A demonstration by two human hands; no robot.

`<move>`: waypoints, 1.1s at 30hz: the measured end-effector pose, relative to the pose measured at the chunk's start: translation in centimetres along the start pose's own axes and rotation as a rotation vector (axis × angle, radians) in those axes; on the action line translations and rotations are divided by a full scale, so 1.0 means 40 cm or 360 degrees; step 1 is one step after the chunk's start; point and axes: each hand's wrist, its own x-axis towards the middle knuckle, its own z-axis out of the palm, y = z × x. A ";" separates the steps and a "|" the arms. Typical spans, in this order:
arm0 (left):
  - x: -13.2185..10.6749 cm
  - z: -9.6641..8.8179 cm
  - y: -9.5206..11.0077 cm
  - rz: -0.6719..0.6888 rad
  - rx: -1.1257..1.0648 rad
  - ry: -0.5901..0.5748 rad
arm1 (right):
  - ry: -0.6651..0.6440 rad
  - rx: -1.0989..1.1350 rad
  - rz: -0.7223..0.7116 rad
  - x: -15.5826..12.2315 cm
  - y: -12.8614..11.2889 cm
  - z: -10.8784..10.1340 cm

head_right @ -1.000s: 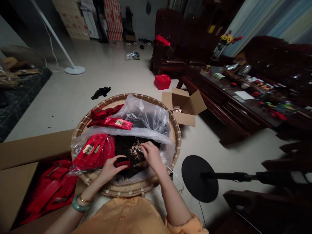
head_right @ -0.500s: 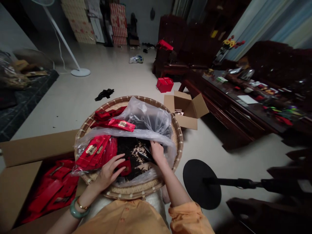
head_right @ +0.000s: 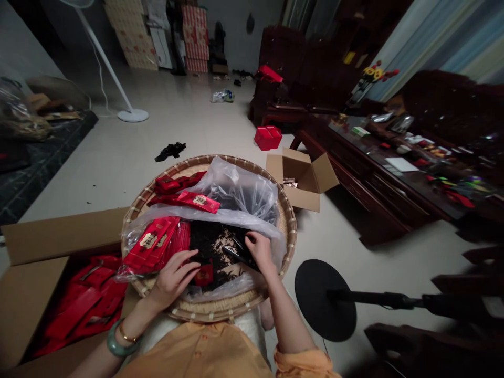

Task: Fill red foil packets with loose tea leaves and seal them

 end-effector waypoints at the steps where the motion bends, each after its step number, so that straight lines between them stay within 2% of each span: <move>1: 0.001 0.000 0.000 0.0024 0.0034 0.0024 | 0.0030 0.0115 0.0046 -0.005 0.006 -0.003; 4: 0.011 0.001 -0.001 0.0148 0.0050 0.0026 | 0.0087 0.0419 0.0168 -0.016 0.013 -0.010; 7: 0.024 -0.003 -0.006 0.0216 0.0007 -0.0071 | 0.0111 0.0670 0.0246 -0.027 -0.007 -0.022; 11: 0.034 -0.009 -0.013 0.0178 0.0008 -0.0208 | 0.0062 0.1310 0.0429 -0.059 -0.088 -0.043; 13: 0.035 -0.011 -0.013 0.0167 0.0001 -0.0240 | -0.0072 0.1433 0.0405 -0.082 -0.141 -0.043; 18: 0.038 -0.021 -0.002 0.0148 0.0020 -0.0288 | -0.0408 0.1234 0.0203 -0.135 -0.238 0.012; 23: 0.043 -0.040 0.008 0.0136 0.0043 -0.0332 | -0.0435 0.0823 -0.0055 -0.152 -0.251 0.064; 33: 0.041 -0.033 0.017 0.0131 -0.0006 -0.0255 | -0.0434 0.0348 -0.0398 -0.155 -0.253 0.036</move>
